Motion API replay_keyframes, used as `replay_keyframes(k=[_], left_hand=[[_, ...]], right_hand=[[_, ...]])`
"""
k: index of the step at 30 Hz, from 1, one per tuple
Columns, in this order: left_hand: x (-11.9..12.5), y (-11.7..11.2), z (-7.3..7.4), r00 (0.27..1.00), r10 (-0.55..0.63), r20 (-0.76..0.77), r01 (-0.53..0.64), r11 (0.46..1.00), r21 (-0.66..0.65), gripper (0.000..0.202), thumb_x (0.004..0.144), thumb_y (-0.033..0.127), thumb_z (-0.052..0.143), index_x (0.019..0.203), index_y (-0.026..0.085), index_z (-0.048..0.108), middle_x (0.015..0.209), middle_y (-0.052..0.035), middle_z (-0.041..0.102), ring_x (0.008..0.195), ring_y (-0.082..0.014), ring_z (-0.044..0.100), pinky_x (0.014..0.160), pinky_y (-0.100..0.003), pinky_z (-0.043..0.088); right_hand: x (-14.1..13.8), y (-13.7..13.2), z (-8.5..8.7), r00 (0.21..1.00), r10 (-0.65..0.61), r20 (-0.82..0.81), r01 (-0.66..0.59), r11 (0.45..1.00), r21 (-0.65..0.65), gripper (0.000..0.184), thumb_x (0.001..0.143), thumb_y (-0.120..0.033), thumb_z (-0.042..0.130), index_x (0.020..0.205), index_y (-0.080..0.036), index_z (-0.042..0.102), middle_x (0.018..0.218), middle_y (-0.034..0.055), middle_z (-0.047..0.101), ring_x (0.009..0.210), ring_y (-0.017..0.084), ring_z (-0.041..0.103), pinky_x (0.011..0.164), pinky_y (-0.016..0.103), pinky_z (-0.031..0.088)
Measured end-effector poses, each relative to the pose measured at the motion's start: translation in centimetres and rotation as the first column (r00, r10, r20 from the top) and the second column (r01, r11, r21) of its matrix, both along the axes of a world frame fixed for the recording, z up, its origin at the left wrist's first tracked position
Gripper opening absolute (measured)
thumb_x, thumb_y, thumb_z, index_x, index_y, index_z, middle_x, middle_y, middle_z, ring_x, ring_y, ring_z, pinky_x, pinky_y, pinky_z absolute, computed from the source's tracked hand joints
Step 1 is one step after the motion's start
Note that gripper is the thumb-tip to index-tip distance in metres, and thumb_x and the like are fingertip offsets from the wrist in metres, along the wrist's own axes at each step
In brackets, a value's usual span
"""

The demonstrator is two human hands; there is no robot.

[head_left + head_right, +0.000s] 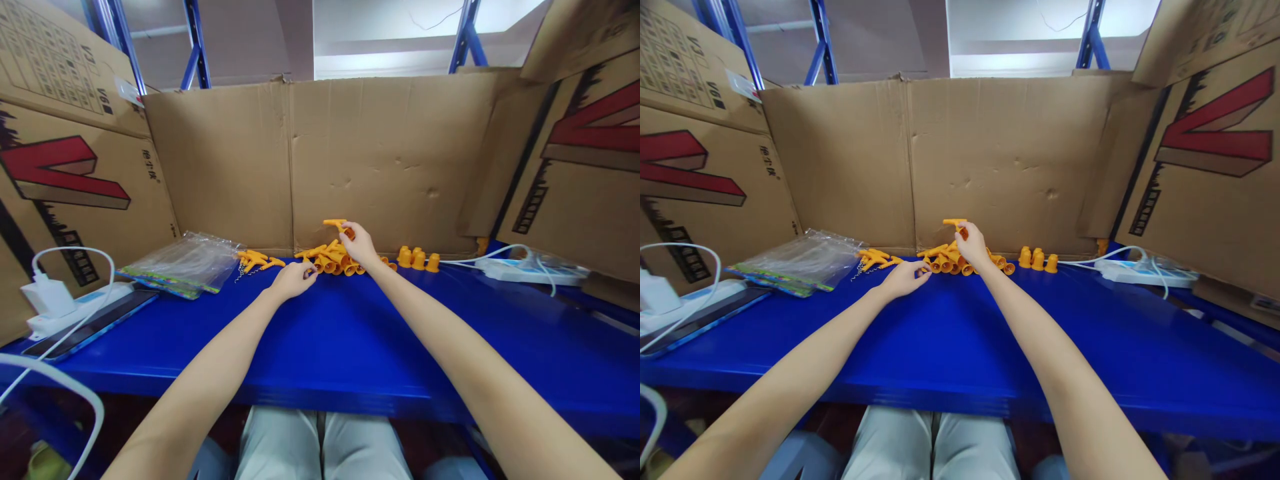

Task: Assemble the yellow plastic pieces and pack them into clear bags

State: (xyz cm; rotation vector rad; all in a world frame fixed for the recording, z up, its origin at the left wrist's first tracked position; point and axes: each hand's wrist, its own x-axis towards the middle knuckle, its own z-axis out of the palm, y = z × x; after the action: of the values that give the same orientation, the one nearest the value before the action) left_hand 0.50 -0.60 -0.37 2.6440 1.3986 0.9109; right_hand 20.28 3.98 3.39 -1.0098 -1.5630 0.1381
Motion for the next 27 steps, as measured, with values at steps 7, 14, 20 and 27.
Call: replay_keyframes(k=[7,14,20,27], left_hand=[[0.0,0.2,-0.2,1.000,-0.026,0.007,0.026,1.000,-0.006,0.022,0.080,0.029,0.050,0.087,0.017,0.067,0.070,-0.0024,0.066,0.062,-0.0145,0.059,0.062,-0.024,0.041],[0.0,0.3,-0.3,0.999,-0.044,0.002,0.044,0.999,0.004,0.020,0.080,0.027,0.051,0.085,0.017,0.067,0.068,-0.0020,0.066,0.061,-0.0142,0.059,0.061,-0.024,0.041],[0.0,0.1,-0.2,0.999,-0.046,-0.009,0.046,0.999,-0.005,0.021,0.080,0.028,0.050,0.085,0.017,0.067,0.069,-0.0026,0.066,0.063,-0.0152,0.060,0.062,-0.024,0.042],[0.1,0.0,-0.1,0.998,-0.052,-0.018,0.052,0.998,-0.017,0.020,0.079,0.028,0.051,0.085,0.017,0.067,0.068,-0.0021,0.066,0.061,-0.0146,0.059,0.060,-0.024,0.041]], right_hand=[[-0.2,0.2,-2.1,0.699,-0.072,0.712,0.073,0.997,0.028,0.033,0.084,-0.013,0.042,0.115,-0.015,0.055,0.131,0.0124,0.052,0.117,0.023,0.050,0.099,0.039,0.035],[-1.3,-0.6,-0.8,0.522,-0.097,0.847,0.297,0.952,-0.073,0.036,0.085,-0.014,0.042,0.119,-0.015,0.054,0.128,0.0136,0.055,0.113,0.027,0.052,0.097,0.050,0.031],[-2.1,-0.4,0.8,0.475,0.002,0.880,0.348,0.918,-0.190,0.034,0.081,-0.019,0.048,0.113,-0.019,0.059,0.123,0.0130,0.058,0.112,0.031,0.052,0.098,0.061,0.024],[-2.4,-0.1,1.2,0.446,0.044,0.894,0.360,0.905,-0.225,0.035,0.082,-0.014,0.044,0.113,-0.017,0.060,0.121,0.0153,0.059,0.110,0.031,0.053,0.098,0.061,0.024]])
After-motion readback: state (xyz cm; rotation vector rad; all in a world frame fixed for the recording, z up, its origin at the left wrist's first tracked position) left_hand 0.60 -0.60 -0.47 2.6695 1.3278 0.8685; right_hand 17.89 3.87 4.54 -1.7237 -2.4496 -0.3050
